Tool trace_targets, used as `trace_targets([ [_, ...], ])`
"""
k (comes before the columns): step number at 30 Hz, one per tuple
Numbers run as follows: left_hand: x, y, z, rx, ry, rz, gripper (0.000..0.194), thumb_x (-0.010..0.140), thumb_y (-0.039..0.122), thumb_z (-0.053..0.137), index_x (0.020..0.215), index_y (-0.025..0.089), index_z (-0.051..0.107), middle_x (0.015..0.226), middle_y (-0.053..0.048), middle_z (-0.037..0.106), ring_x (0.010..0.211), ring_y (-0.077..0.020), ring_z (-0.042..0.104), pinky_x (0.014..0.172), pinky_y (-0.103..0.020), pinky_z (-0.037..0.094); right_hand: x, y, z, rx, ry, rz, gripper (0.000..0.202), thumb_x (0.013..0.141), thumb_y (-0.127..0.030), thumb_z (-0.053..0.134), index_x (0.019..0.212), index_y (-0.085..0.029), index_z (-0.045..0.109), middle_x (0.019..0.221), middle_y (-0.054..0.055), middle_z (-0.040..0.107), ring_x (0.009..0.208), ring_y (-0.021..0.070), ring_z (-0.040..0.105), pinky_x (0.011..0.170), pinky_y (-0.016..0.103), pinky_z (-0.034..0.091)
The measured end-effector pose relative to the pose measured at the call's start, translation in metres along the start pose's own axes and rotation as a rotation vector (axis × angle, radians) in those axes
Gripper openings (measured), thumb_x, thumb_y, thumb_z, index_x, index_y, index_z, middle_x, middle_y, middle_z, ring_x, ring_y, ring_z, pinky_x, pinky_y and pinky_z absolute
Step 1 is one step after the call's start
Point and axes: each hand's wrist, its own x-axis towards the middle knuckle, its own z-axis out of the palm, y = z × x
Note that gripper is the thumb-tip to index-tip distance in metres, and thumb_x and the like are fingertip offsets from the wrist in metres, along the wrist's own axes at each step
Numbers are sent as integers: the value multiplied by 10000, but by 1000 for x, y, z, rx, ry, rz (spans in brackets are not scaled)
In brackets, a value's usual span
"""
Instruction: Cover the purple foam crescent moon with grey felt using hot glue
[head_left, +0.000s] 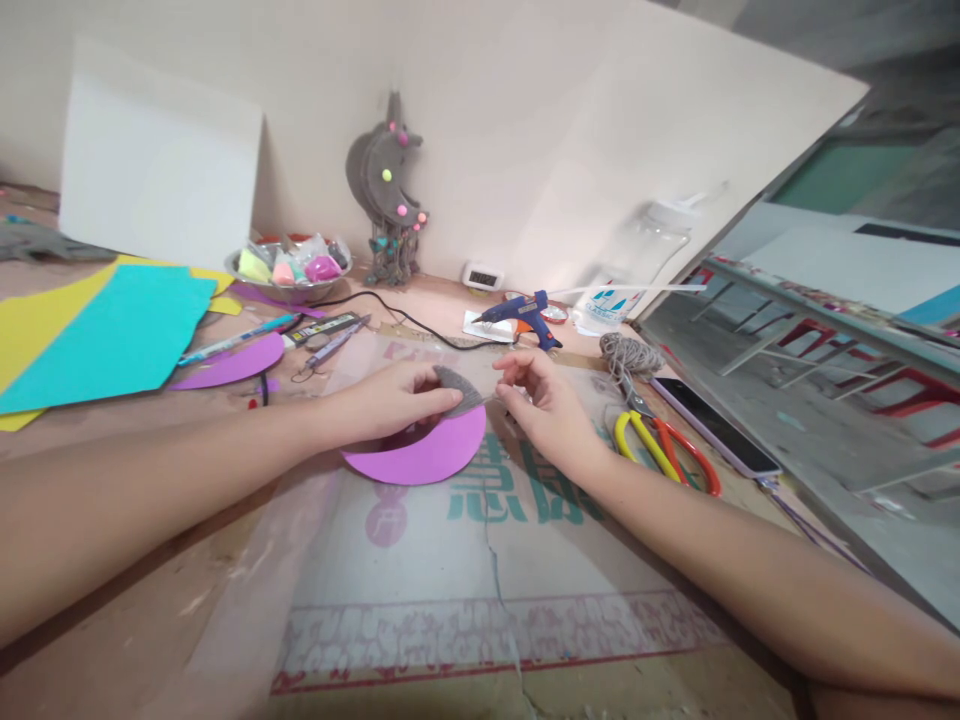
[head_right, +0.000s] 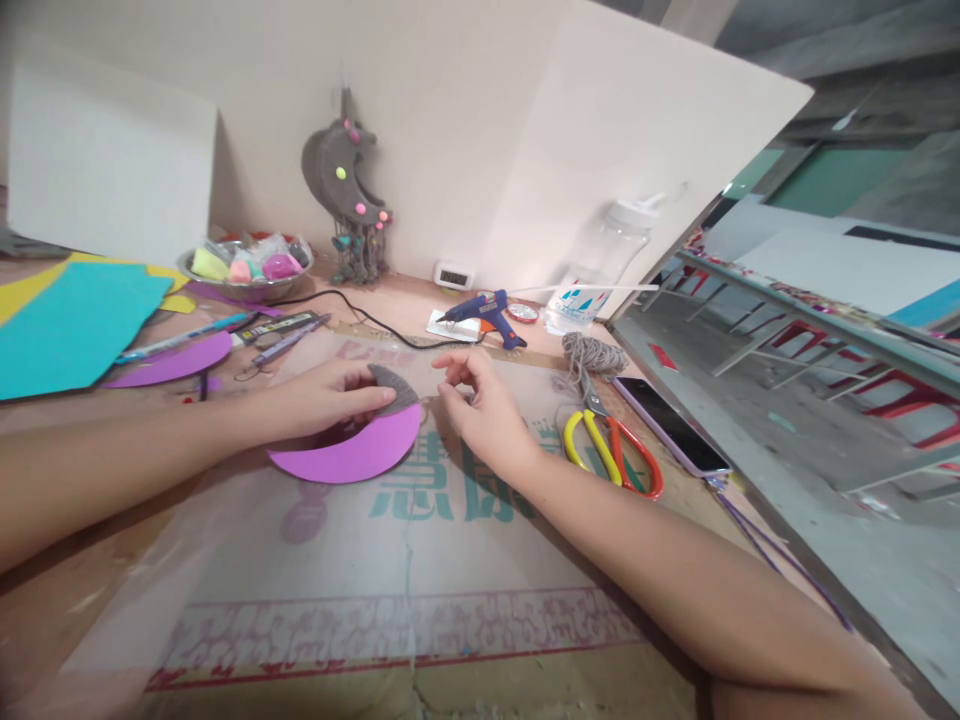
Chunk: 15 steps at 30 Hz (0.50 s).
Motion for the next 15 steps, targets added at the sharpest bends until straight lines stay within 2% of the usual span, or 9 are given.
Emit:
trace_targets([
  [10, 2, -5, -1, 12, -7, 16, 284, 844, 406, 469, 687, 170, 483, 544, 46, 471, 460, -76, 431, 429, -207, 319, -2, 3, 0, -70, -2, -27, 263, 743, -52, 435, 939, -221, 486, 780, -21, 403, 695, 113, 423, 622, 250, 372],
  [15, 1, -2, 0, 34, 4, 19, 298, 844, 422, 465, 694, 166, 489, 548, 45, 483, 472, -78, 449, 432, -206, 324, 0, 3, 2, -14, -21, -5, 183, 809, -173, 502, 986, -218, 501, 736, -30, 388, 649, 111, 416, 589, 246, 374],
])
